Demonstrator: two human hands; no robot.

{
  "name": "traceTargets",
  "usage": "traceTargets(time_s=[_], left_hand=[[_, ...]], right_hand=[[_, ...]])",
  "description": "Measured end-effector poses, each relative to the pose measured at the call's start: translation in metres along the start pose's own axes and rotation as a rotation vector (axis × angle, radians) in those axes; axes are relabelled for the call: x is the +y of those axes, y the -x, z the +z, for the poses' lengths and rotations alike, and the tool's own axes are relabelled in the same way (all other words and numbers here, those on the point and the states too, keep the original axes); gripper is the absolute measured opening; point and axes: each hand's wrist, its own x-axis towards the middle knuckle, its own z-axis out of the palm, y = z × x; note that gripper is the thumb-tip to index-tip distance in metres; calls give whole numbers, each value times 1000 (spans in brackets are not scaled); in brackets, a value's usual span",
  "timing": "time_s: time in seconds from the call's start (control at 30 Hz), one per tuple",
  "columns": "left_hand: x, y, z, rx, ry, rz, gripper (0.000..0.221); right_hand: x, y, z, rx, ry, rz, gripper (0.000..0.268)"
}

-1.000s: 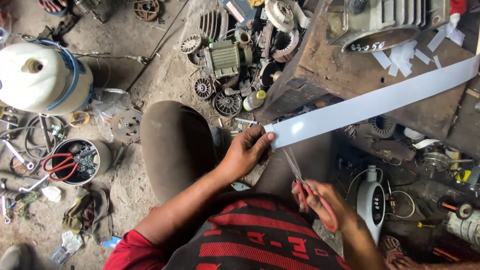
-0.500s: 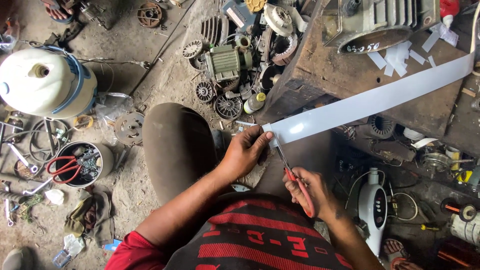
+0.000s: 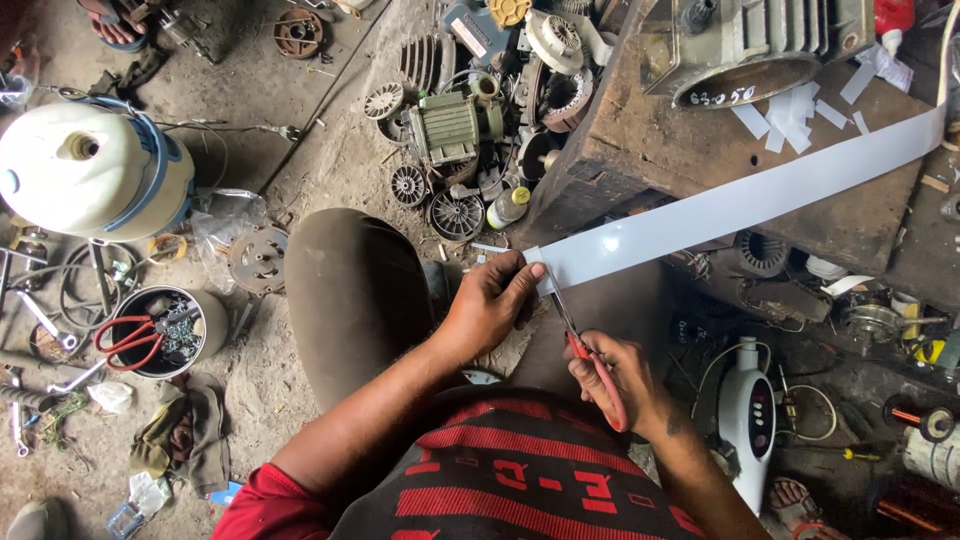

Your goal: Cutting insulation strips and inserting them into the slots of a motor stator as part of a repair process.

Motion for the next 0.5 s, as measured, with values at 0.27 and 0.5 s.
traceTargets(time_s=[0.27, 0.5], left_hand=[[-1, 1, 1, 12, 20, 18, 37], [1, 1, 0, 5, 20, 20, 37]], right_hand=[[-1, 1, 1, -17, 24, 12, 38], [11, 1, 6, -19, -10, -18, 45]])
